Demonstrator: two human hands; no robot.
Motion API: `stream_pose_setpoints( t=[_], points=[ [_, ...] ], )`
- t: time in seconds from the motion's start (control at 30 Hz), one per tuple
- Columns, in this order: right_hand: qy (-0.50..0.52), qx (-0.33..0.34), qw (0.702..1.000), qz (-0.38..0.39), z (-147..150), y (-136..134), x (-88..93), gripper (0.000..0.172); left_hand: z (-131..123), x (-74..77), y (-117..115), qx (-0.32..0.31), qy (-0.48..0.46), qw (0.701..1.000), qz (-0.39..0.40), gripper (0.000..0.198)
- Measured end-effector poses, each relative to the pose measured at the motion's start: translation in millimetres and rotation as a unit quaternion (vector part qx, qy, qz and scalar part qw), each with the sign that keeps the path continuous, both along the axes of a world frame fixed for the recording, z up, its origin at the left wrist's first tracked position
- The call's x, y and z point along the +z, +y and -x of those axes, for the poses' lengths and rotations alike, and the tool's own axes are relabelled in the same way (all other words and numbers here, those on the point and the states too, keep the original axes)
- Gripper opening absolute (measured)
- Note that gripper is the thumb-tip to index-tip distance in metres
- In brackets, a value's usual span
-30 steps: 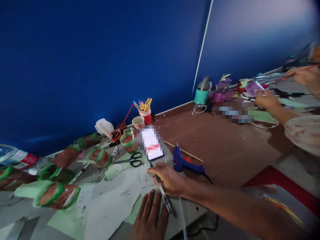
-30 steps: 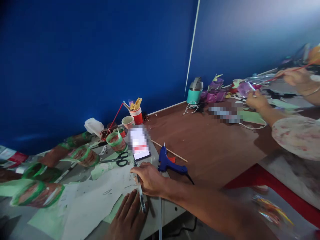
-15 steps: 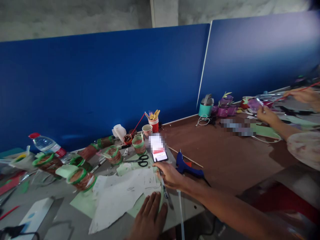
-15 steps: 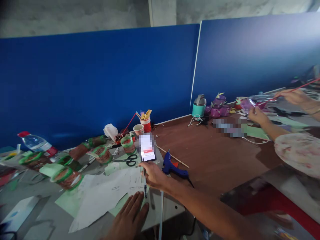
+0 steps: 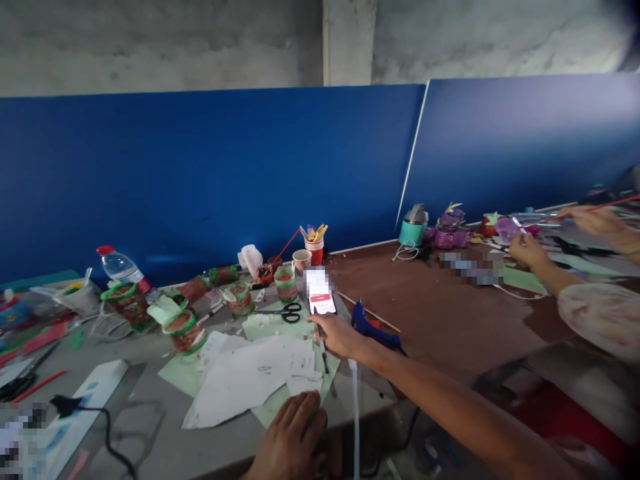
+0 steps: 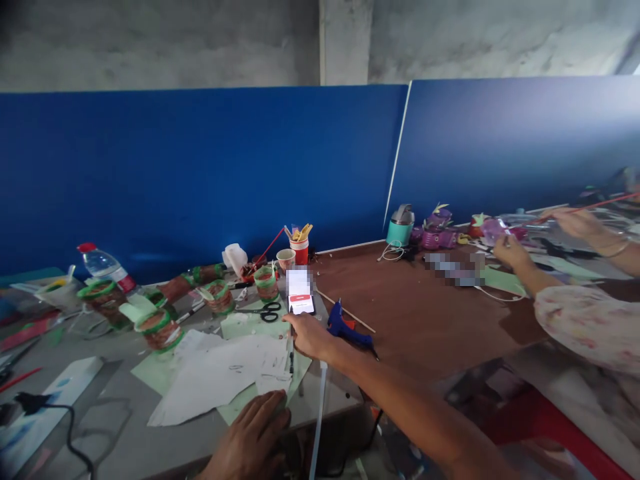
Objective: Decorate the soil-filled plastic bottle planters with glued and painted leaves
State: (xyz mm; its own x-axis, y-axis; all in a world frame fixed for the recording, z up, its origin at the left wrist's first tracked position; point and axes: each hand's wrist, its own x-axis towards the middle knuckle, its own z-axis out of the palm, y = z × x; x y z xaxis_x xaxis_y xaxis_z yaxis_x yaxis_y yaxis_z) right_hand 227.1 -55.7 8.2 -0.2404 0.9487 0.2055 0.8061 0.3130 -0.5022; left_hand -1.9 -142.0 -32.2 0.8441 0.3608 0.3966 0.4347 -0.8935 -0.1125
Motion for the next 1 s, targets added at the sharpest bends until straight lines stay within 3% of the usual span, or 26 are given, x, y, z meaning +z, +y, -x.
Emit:
stream_pose_setpoints(
  t=[0.23,0.53,0.77,1.0],
  points=[
    [-0.159,0.053,0.986,-0.002,-3.4,4.3,19.5,0.041,8.5,2.0,-10.1,-0.005,-0.031,0.998,-0.047,0.025],
    [-0.304,0.116,0.945,-0.030,2.3,18.8,31.6,0.046,21.3,-5.2,-24.0,-0.002,-0.059,0.995,-0.079,0.040],
    [-0.304,0.119,0.944,-0.044,5.0,18.9,30.3,0.053,20.1,-7.3,-27.9,0.004,-0.067,0.996,-0.063,0.042],
    [-0.227,0.128,0.965,-0.025,19.2,-13.2,34.3,0.038,20.0,-18.2,-37.3,0.008,-0.122,0.990,0.075,0.043]
  ],
)
